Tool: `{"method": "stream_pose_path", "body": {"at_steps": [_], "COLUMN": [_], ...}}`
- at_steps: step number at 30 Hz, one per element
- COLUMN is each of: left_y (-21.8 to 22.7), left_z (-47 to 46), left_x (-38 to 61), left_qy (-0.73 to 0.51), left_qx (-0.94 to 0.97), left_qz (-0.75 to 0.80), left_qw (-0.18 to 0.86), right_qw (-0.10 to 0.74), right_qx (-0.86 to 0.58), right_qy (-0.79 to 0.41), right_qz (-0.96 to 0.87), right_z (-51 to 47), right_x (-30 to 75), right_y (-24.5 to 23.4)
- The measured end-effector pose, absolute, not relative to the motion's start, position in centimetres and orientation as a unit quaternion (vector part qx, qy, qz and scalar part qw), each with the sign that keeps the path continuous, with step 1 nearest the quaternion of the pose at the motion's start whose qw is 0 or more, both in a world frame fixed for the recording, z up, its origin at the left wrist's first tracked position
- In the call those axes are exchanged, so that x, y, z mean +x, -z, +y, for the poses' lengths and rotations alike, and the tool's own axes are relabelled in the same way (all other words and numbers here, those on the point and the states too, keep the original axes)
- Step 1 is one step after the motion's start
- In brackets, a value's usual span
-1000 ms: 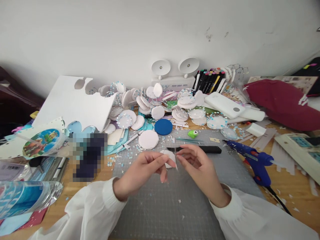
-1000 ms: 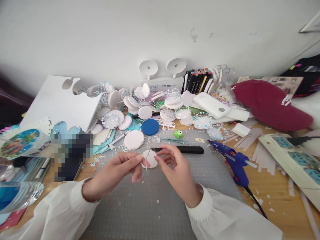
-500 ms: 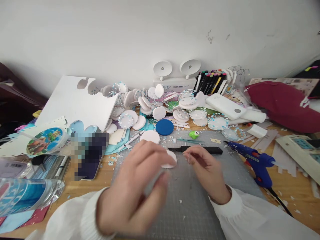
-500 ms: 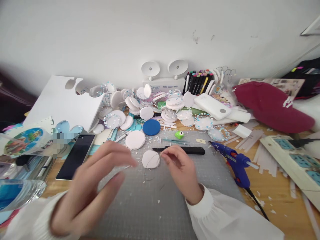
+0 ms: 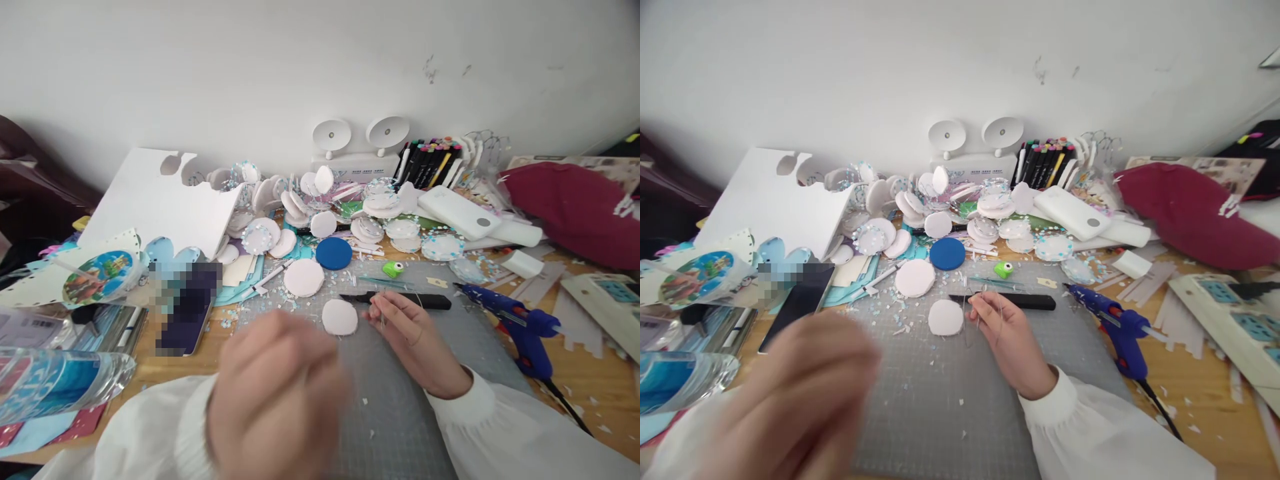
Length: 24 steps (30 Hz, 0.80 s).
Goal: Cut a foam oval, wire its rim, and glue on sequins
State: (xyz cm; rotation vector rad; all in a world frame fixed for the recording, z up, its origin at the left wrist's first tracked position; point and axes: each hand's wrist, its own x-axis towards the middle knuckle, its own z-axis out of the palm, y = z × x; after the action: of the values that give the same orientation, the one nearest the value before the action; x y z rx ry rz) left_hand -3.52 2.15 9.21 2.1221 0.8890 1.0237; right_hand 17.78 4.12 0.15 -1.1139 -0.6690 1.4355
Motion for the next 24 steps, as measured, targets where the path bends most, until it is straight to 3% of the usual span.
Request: {"method": "stream_pose_path", "body": {"at_steps": [4, 7, 16, 20, 24], "left_y": [-5.0, -2.0, -0.1, -0.8, -1.0], "left_z": [5.8, 7.0, 8.0, 7.9, 7.5], "left_x": [-2.0, -1.3, -2.0, -2.9, -4.5], "left_qy": [-0.241, -0.179, -0.238, -0.296, -0.379], "left_qx": [0.862, 0.869, 0.841, 0.794, 0.656], "left_qz": [0.406, 0.418, 0.394, 0.379, 0.319], "left_qw": [0.184, 0.198, 0.284, 0.372, 0.570], "right_qw": [0.564, 0.563, 0.525, 0.505, 0.471], "right_qx": [-0.464, -0.459, -0.412, -0.392, -0.427], "right_qy": [-0.633, -0.635, -0.691, -0.718, -0.713], "right_qz": [-0.258, -0.261, -0.276, -0.275, -0.295], "right_z": [4.0, 3.9, 4.3, 4.3, 4.4], "right_x": [17.7, 17.6, 17.0, 16.4, 15.3], "right_y": [-0.1, -0.2, 0.6, 0.3, -0.4]}}
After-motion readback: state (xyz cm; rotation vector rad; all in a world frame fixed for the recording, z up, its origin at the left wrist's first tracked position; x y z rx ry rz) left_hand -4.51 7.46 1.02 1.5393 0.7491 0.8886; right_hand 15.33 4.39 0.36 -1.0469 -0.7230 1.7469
